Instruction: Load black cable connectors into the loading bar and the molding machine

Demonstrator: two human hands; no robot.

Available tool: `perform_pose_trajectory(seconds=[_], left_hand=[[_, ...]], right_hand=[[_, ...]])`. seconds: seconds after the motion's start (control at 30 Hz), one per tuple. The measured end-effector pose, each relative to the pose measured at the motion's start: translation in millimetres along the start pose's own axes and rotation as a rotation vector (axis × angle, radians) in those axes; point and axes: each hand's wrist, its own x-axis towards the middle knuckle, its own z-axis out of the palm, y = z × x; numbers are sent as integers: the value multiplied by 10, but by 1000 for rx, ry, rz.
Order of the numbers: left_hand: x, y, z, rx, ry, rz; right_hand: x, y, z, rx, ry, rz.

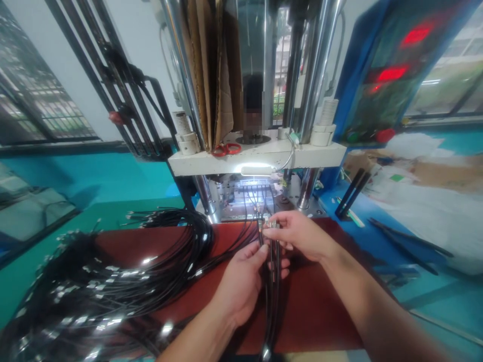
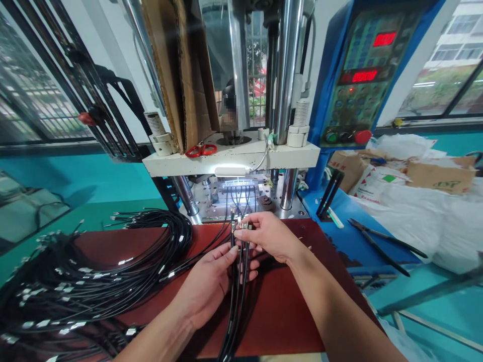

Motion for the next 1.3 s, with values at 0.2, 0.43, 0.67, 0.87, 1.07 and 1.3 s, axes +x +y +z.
perform_pose_trajectory(seconds=[0.2,0.43,0.67,0.87,1.07,1.3], left_hand=[[-37,22,6,32,-25,-64],[-84,-119,5,210,-89,-98],[-96,-112,49,128,-78,-99],[-106,-124,109,114,-84,-115],[-50,-69,156,100,11,-105],[27,6,150,120,41,-123]], right_hand=[[-21,-17,25,35,58,-72],[-8,-53,32,4,225,-158],[181,100,-331,-98,804,-251],[172,113,-191,-156,559,-222],[175,127,-142,-518,742,-389],[167,128,-134,-528,720,-393]])
